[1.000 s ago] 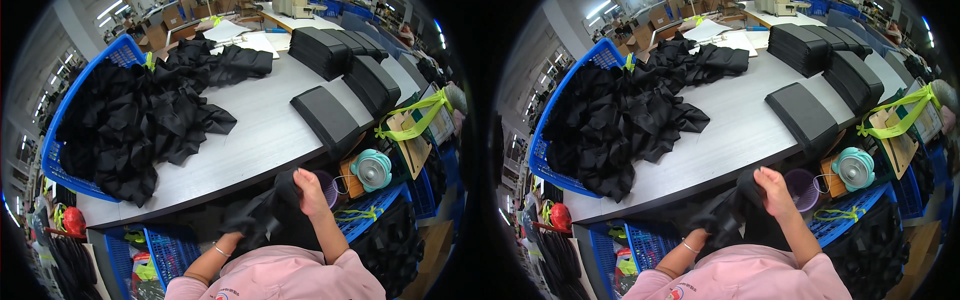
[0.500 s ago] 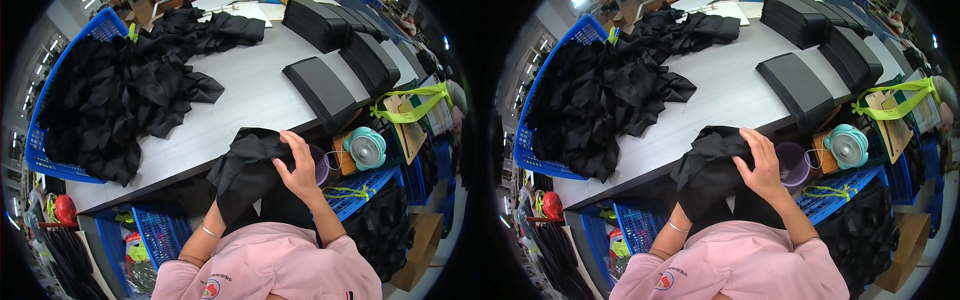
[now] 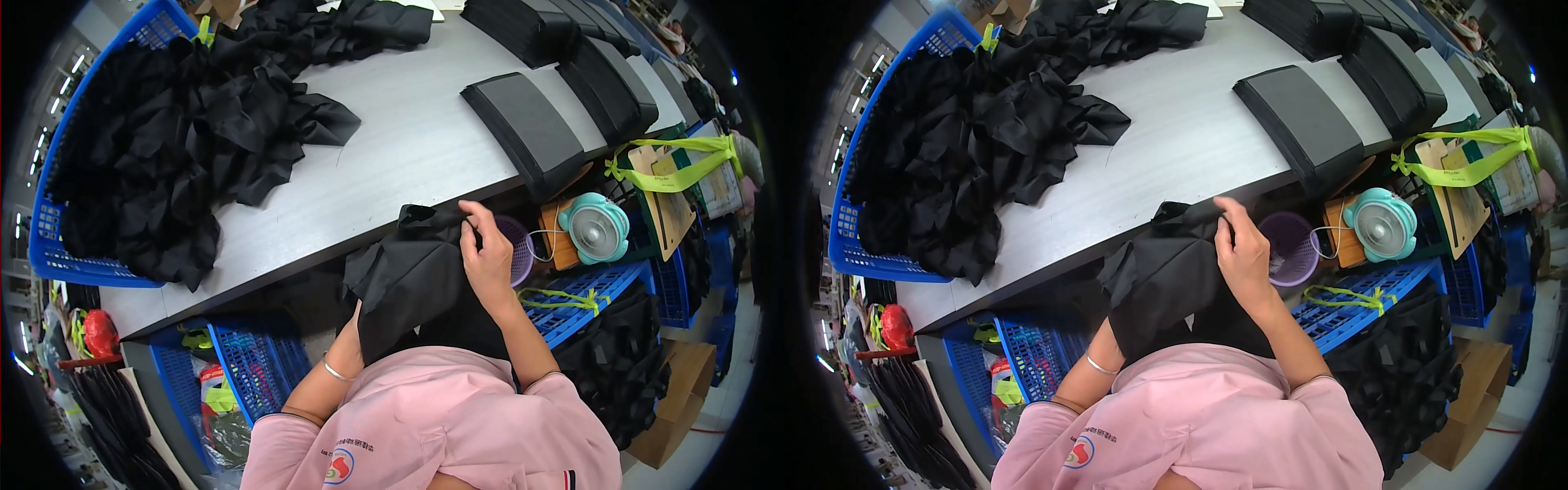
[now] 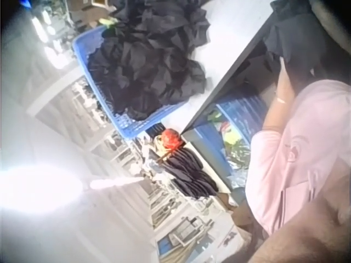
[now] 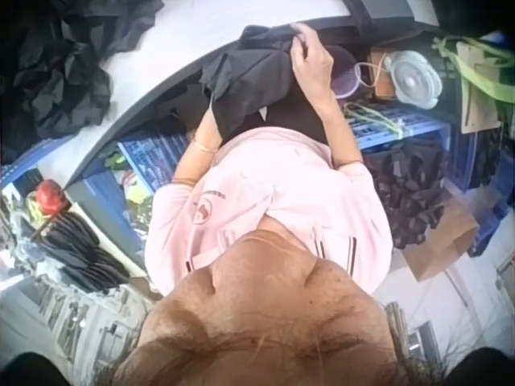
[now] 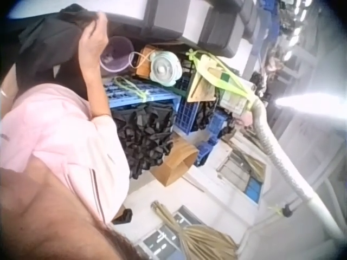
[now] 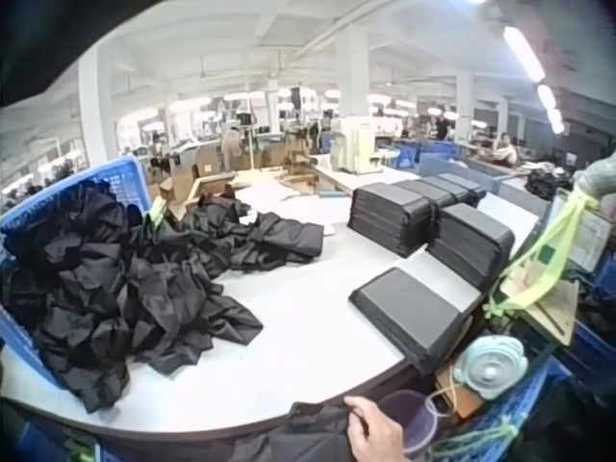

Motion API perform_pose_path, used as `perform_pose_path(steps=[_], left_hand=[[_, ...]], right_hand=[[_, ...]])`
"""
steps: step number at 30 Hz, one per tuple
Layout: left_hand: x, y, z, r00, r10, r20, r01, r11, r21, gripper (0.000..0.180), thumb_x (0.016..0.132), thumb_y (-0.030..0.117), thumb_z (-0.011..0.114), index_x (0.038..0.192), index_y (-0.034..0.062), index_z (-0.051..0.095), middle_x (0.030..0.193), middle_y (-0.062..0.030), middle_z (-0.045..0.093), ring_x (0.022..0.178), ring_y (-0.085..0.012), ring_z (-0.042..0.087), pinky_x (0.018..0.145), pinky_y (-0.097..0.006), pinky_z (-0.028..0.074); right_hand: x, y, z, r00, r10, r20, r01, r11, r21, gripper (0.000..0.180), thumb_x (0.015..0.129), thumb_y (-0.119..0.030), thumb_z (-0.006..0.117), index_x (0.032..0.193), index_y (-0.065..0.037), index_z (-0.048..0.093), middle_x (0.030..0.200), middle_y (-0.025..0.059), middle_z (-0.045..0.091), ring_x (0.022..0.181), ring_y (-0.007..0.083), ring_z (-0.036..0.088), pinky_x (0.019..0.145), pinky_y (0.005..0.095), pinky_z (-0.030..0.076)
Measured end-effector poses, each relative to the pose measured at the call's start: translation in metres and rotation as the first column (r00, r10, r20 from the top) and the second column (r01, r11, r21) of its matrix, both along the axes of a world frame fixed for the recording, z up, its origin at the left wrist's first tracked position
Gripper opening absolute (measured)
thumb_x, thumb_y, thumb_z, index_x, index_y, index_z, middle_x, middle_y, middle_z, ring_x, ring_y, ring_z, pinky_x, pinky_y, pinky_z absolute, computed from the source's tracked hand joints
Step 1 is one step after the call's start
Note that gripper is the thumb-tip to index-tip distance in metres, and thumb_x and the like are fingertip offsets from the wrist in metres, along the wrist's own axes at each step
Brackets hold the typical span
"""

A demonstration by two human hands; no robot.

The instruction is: Assembling and inspecting black fabric components at a workstation.

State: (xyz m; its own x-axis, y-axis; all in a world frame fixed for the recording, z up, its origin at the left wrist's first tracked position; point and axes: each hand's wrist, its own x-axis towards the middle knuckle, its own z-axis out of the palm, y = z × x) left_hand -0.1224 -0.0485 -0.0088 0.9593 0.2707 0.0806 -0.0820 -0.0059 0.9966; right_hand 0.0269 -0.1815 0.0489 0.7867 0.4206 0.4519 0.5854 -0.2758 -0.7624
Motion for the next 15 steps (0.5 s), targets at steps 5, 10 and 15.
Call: perform_pose_path(steps=[5,10,15], left_hand=[[-0.006,0.0,0.0,0.999,-0.024,-0.035,0.014,0.966,-0.259,0.043,0.098,0.013,0.057,0.139,0.0007,0.048,0.137,-0.0137,0.055,0.121,-0.0236,0.056,0.106,-0.035,0.044],[-0.018,0.007,0.007,0.99,-0.143,0.007,0.09,0.577,-0.812,0.043,0.104,0.017,0.051,0.143,0.0012,0.045,0.141,-0.0104,0.053,0.124,-0.0202,0.055,0.107,-0.032,0.046],[-0.027,0.003,-0.024,0.985,-0.141,-0.104,0.009,0.633,-0.774,0.043,0.105,0.019,0.049,0.144,0.0021,0.044,0.141,-0.0106,0.053,0.123,-0.0206,0.055,0.106,-0.033,0.047]], right_hand=[[-0.009,-0.005,0.012,0.973,0.197,0.117,-0.183,0.976,-0.12,0.035,0.081,-0.01,0.074,0.114,-0.002,0.066,0.109,0.012,0.063,0.083,0.0291,0.068,0.07,0.0354,0.054],[-0.005,0.0,0.017,0.972,0.146,0.181,-0.12,0.982,-0.149,0.032,0.079,-0.007,0.074,0.11,-0.004,0.068,0.109,0.0115,0.064,0.084,0.0284,0.066,0.075,0.0363,0.053],[0.0,-0.001,0.008,0.981,0.179,-0.075,-0.184,0.98,-0.078,0.018,0.08,0.0,0.069,0.098,0.001,0.07,0.105,0.0119,0.066,0.088,0.0267,0.067,0.077,0.034,0.052]])
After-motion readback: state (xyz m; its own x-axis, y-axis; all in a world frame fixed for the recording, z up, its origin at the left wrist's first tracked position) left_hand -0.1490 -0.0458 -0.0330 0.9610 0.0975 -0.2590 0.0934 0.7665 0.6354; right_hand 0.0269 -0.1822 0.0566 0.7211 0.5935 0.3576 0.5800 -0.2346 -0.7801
